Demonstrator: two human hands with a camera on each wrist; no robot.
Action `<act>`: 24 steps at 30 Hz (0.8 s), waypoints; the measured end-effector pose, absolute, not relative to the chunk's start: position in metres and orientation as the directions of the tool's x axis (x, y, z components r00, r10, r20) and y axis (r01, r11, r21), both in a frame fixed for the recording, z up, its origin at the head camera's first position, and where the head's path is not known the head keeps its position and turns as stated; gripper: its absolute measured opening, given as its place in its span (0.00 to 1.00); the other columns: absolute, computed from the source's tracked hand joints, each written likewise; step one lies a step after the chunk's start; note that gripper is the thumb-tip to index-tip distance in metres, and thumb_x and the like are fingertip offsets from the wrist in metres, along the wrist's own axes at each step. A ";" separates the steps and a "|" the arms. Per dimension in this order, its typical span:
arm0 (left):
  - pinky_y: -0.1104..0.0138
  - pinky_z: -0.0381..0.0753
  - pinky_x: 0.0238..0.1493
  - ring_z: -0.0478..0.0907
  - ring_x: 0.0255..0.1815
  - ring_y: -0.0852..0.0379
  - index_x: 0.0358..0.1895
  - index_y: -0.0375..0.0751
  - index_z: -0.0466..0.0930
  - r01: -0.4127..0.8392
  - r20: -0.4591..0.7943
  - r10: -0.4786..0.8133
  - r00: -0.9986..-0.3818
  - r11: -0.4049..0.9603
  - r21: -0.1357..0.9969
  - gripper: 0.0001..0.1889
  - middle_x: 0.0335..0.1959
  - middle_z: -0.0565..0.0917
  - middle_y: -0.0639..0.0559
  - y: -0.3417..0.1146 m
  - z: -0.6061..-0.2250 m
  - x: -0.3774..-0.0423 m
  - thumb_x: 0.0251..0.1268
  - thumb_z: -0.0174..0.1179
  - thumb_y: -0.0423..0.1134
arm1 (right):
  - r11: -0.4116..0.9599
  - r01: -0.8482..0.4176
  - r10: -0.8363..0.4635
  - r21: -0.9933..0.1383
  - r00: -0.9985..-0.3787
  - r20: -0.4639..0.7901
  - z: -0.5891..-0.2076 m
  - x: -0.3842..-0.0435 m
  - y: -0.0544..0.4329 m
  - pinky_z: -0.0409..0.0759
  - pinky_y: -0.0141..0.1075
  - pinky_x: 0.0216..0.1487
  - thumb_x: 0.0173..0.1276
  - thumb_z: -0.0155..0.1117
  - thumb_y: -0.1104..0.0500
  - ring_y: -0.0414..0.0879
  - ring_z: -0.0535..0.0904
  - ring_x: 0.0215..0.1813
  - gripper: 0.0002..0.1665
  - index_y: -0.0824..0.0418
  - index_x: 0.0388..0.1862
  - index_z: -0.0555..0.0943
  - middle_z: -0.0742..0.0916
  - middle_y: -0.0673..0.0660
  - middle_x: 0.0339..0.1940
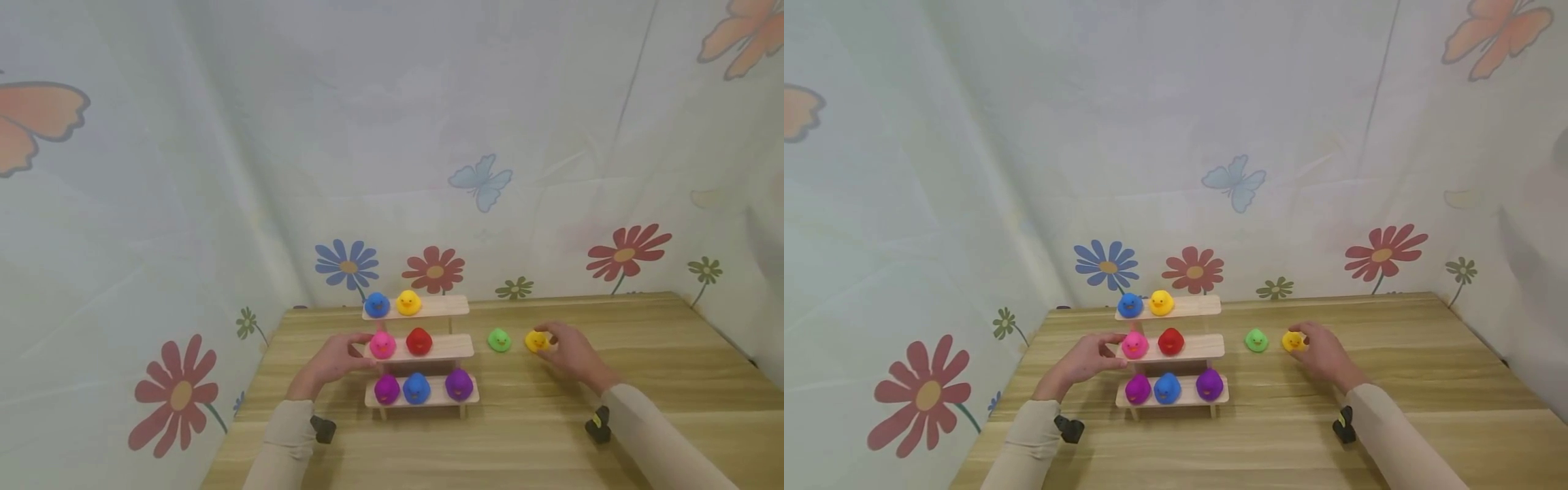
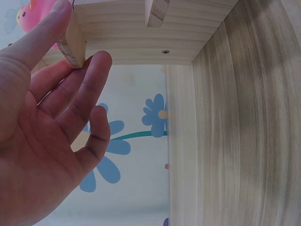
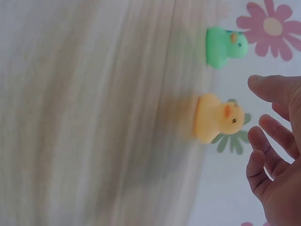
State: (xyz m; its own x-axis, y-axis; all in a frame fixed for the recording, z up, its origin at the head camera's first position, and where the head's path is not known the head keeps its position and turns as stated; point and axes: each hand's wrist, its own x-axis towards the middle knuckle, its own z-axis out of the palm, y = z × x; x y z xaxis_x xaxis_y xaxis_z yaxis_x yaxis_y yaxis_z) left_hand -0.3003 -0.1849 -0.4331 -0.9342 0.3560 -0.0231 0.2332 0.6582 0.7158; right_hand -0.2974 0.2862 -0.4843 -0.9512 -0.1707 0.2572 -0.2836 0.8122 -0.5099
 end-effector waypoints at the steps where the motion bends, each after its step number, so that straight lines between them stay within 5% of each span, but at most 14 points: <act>1: 0.65 0.78 0.33 0.78 0.36 0.52 0.59 0.48 0.76 0.234 -0.023 0.357 -0.934 0.658 0.715 0.31 0.48 0.81 0.52 -0.185 -0.433 -0.301 0.48 0.71 0.50 | 0.814 -0.291 -0.173 -0.503 -0.947 0.269 -0.483 -0.296 0.285 0.77 0.48 0.38 0.57 0.69 0.62 0.56 0.76 0.42 0.24 0.65 0.53 0.77 0.79 0.65 0.51; 10: 0.65 0.78 0.34 0.78 0.36 0.53 0.59 0.49 0.76 0.227 -0.030 0.352 -0.935 0.664 0.712 0.31 0.49 0.81 0.52 -0.184 -0.434 -0.301 0.48 0.71 0.49 | 0.786 -0.415 -0.264 -0.458 -0.895 0.359 -0.471 -0.275 0.265 0.78 0.49 0.44 0.55 0.72 0.62 0.54 0.77 0.43 0.23 0.64 0.50 0.78 0.81 0.61 0.48; 24: 0.65 0.78 0.34 0.78 0.35 0.56 0.59 0.48 0.76 0.231 -0.027 0.353 -0.935 0.668 0.707 0.31 0.50 0.80 0.52 -0.185 -0.433 -0.301 0.49 0.71 0.49 | 0.695 -0.631 -0.451 -0.343 -0.755 0.476 -0.460 -0.243 0.224 0.79 0.40 0.39 0.53 0.74 0.60 0.46 0.78 0.39 0.21 0.59 0.46 0.79 0.82 0.53 0.43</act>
State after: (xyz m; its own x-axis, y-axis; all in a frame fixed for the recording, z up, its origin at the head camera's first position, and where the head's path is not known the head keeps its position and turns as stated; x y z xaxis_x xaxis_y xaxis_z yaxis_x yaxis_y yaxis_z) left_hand -0.3013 -0.1848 -0.4328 -0.9354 0.3525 -0.0268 0.2315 0.6679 0.7073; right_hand -0.2427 0.2237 -0.4599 -0.7552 -0.4509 0.4757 -0.6314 0.6954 -0.3433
